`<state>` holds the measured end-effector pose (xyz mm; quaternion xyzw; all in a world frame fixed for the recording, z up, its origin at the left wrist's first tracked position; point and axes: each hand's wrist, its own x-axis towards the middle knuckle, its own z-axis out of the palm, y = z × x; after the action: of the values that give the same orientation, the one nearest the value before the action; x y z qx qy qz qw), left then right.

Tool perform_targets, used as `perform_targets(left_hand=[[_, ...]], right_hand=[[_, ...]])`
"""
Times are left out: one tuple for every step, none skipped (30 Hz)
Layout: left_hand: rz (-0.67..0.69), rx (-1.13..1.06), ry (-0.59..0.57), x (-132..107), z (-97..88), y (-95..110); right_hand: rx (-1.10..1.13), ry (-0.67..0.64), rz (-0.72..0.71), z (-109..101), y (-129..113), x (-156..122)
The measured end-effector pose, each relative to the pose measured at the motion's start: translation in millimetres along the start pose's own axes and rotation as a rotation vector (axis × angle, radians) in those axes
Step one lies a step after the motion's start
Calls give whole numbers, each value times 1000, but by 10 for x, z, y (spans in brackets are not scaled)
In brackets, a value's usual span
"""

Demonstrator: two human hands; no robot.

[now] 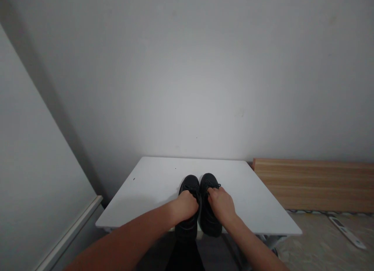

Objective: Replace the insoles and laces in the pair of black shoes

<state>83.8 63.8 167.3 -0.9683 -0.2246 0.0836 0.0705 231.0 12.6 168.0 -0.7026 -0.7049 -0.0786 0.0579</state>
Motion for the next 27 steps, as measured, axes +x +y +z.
perform_targets(left_hand=[[3, 5, -27, -56, -82, -55], [-3, -2, -59, -113, -160, -108], [-18, -17, -83, -166, -228, -154], [-39, -34, -95, -210, -282, -186], [-69, -46, -91, -241, -317, -199], [-105, -51, -71, -258, -332, -192], [-139, -48, -48, -259, -329, -169], [-171, -37, -26, -247, -311, -134], [-195, -23, -7, -225, -282, -94], [-212, -13, 5, -198, -250, -56], [-223, -7, 12, -169, -218, -25], [-231, -6, 18, -143, -193, -6], [-242, -7, 28, -124, -177, 1], [-249, -9, 40, -113, -174, -1], [-250, -13, 49, -113, -183, -9], [-244, -18, 54, -123, -204, -20], [-232, -25, 58, -142, -235, -30], [-221, -34, 66, -169, -274, -39], [-219, -46, 78, -202, -316, -47], [-231, -64, 96, -238, -358, -57], [-256, -89, 120, -275, -397, -70], [-287, -124, 149, -311, -428, -86], [-316, -173, 180, -343, -448, -106], [-338, -239, 212, -370, -456, -125], [-349, -319, 251, -390, -449, -141], [-354, -406, 298, -402, -430, -147], [-368, -492, 356, -404, -399, -141]], right_hand=[[2, 24, -10, 26, -6, 11], [6, 49, -20, 51, -10, 17], [14, 75, -27, 74, -12, 19], [24, 104, -33, 96, -13, 17], [36, 134, -36, 117, -14, 13], [50, 167, -38, 137, -14, 7], [61, 201, -36, 155, -15, 3], [67, 237, -30, 171, -15, 1], [68, 275, -22, 187, -14, 1], [64, 313, -15, 201, -12, 4], [56, 351, -9, 213, -8, 9], [49, 388, -5, 224, -3, 15], [47, 422, -2, 233, 3, 22], [50, 453, 2, 242, 9, 27], [61, 480, 11, 252, 14, 30], [75, 503, 25, 261, 18, 30], [93, 523, 41, 272, 20, 29], [111, 539, 60, 283, 21, 26], [128, 553, 77, 294, 20, 21], [142, 564, 94, 304, 18, 15], [152, 575, 110, 313, 15, 8], [158, 585, 125, 321, 11, 1], [161, 596, 138, 326, 8, -6], [164, 610, 149, 330, 4, -11], [169, 629, 159, 332, 1, -14], [177, 649, 169, 334, -3, -15], [187, 672, 177, 335, -7, -13]])
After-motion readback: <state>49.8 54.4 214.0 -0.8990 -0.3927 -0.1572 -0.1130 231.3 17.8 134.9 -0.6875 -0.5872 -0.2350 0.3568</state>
